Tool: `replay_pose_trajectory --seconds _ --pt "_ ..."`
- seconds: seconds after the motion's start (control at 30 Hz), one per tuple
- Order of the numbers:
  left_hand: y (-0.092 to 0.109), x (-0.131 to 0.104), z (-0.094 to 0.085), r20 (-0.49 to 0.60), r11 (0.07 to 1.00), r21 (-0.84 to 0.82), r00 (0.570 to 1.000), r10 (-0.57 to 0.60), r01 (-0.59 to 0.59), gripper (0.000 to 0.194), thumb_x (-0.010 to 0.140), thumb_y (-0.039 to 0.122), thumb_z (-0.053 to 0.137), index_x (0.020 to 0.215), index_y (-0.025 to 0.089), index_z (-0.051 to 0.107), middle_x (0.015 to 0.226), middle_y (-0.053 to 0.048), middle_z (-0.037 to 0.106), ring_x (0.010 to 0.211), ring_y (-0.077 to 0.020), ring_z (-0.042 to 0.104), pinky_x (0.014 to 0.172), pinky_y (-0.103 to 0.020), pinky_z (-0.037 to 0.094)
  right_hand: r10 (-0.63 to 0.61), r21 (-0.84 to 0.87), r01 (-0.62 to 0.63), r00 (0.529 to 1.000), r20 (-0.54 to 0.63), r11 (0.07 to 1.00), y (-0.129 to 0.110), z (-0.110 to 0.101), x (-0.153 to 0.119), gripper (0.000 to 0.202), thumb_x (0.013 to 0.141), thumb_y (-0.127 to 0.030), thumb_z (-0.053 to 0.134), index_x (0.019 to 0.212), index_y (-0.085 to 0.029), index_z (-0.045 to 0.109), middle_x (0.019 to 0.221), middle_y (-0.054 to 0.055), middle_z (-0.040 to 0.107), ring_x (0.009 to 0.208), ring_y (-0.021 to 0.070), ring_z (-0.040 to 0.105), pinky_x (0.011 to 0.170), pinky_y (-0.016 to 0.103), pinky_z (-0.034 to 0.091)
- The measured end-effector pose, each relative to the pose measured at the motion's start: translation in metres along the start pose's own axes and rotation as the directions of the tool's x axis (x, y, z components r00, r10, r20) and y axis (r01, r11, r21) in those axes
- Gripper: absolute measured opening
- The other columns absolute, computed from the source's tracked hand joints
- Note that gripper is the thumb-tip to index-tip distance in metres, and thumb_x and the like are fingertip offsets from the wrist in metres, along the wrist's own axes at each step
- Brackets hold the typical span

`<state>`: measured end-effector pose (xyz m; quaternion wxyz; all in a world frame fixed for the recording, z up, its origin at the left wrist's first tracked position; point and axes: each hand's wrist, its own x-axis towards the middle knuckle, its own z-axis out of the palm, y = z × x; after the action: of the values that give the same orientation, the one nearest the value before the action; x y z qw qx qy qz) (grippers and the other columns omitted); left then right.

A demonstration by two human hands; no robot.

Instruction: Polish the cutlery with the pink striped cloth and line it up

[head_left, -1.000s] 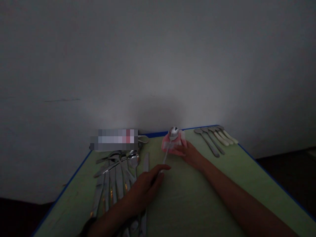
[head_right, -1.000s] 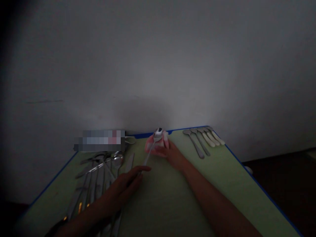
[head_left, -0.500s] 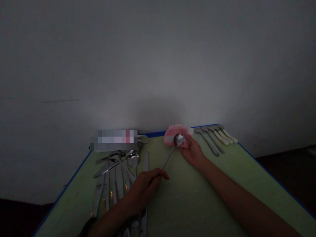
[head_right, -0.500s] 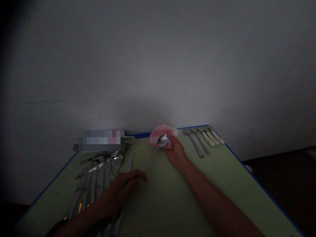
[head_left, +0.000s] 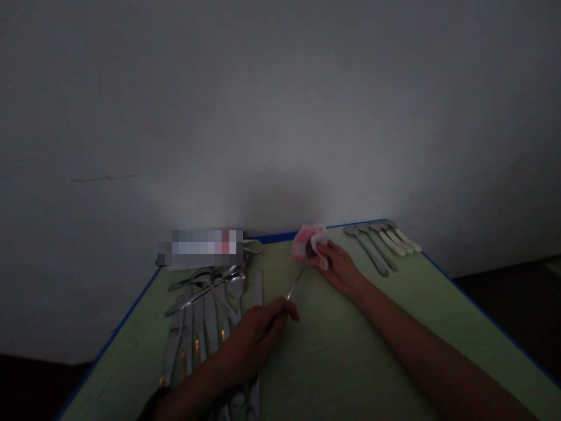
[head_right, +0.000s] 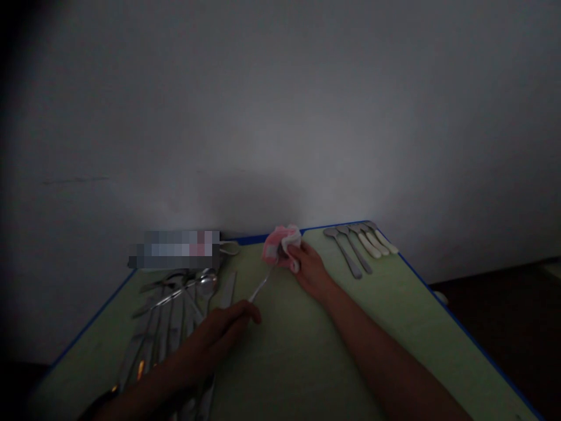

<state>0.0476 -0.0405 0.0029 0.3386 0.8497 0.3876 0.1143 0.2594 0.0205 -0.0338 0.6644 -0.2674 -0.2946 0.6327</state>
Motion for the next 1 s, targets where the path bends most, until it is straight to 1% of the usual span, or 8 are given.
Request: replay_pose_trajectory --seconds 0.23,0.37,0.47,0.53,0.67,0.77,0.87,1.0 --pt "0.003 -0.002 0.0 0.044 0.991 0.121 0.997 0.057 -0.062 0.028 0.09 0.025 0.033 0.095 0.023 0.06 0.071 0.003 0.06 0.069 -0.0133 0.057 0.069 -0.024 0.038 0.031 -0.112 -0.026 0.998 0.045 0.993 -0.002 0.0 -0.006 0.028 0.064 -0.023 0.072 0.089 -0.017 0.06 0.079 0.0 0.065 0.067 0.0114 0.058 0.063 0.025 0.05" --pt "0.005 -0.002 0.0 0.079 0.987 0.136 0.994 0.073 -0.084 0.028 0.089 0.024 0.035 0.092 0.023 0.062 0.074 0.001 0.064 0.069 -0.0142 0.059 0.069 -0.024 0.039 0.057 -0.133 -0.051 0.997 0.045 0.99 -0.003 0.002 -0.008 0.031 0.065 -0.027 0.072 0.093 -0.018 0.059 0.082 0.002 0.066 0.067 0.0141 0.06 0.059 0.028 0.051" --pt "0.005 -0.001 0.0 0.082 0.989 0.121 0.994 0.069 -0.079 0.028 0.089 0.024 0.035 0.091 0.022 0.063 0.074 0.001 0.065 0.069 -0.0149 0.059 0.069 -0.025 0.04 0.069 -0.102 -0.068 0.998 0.008 0.992 -0.003 0.005 -0.008 0.032 0.065 -0.027 0.072 0.093 -0.018 0.059 0.083 0.003 0.066 0.071 0.0162 0.061 0.063 0.031 0.052" --pt "0.005 0.0 0.0 0.073 0.995 0.079 0.995 0.062 -0.068 0.027 0.089 0.025 0.035 0.091 0.022 0.062 0.076 0.0 0.064 0.07 -0.0147 0.059 0.068 -0.024 0.04 0.067 -0.023 -0.068 0.997 -0.035 0.997 -0.004 0.007 -0.008 0.028 0.068 -0.027 0.07 0.092 -0.018 0.06 0.084 0.003 0.067 0.074 0.0163 0.061 0.065 0.031 0.053" --pt "0.002 0.001 0.002 -0.011 0.999 -0.034 1.0 -0.002 0.001 0.029 0.092 0.033 0.033 0.108 0.022 0.055 0.068 0.003 0.057 0.061 -0.0128 0.054 0.059 -0.022 0.039 0.073 0.193 -0.052 0.992 -0.103 0.98 -0.01 0.01 -0.006 0.018 0.079 -0.029 0.058 0.095 -0.02 0.061 0.092 0.001 0.067 0.081 0.0137 0.061 0.067 0.027 0.053" --pt "0.001 0.003 0.002 -0.122 0.985 -0.168 0.991 -0.059 0.038 0.04 0.093 0.036 0.031 0.13 0.022 0.036 0.067 0.004 0.055 0.061 -0.0122 0.052 0.06 -0.022 0.04 0.072 0.282 -0.042 0.993 -0.099 0.959 -0.014 0.012 -0.005 0.018 0.083 -0.028 0.052 0.094 -0.019 0.062 0.097 0.001 0.067 0.088 0.0123 0.061 0.075 0.025 0.052" --pt "0.001 0.004 0.001 -0.129 0.974 -0.225 0.989 -0.068 0.038 0.048 0.093 0.035 0.029 0.139 0.021 0.024 0.069 0.003 0.057 0.063 -0.0122 0.053 0.061 -0.022 0.041 0.067 0.267 -0.05 0.996 -0.053 0.962 -0.015 0.011 -0.005 0.019 0.082 -0.029 0.054 0.096 -0.019 0.062 0.101 0.001 0.067 0.094 0.0139 0.06 0.08 0.028 0.051" --pt "-0.002 0.004 0.001 -0.056 0.988 -0.146 0.997 -0.053 0.045 0.048 0.092 0.037 0.03 0.139 0.023 0.029 0.069 0.003 0.059 0.061 -0.0137 0.055 0.059 -0.022 0.041 0.045 0.129 -0.036 0.997 -0.067 0.991 -0.008 0.008 -0.005 0.02 0.076 -0.029 0.062 0.094 -0.02 0.062 0.091 0.0 0.067 0.083 0.0144 0.061 0.074 0.03 0.052"
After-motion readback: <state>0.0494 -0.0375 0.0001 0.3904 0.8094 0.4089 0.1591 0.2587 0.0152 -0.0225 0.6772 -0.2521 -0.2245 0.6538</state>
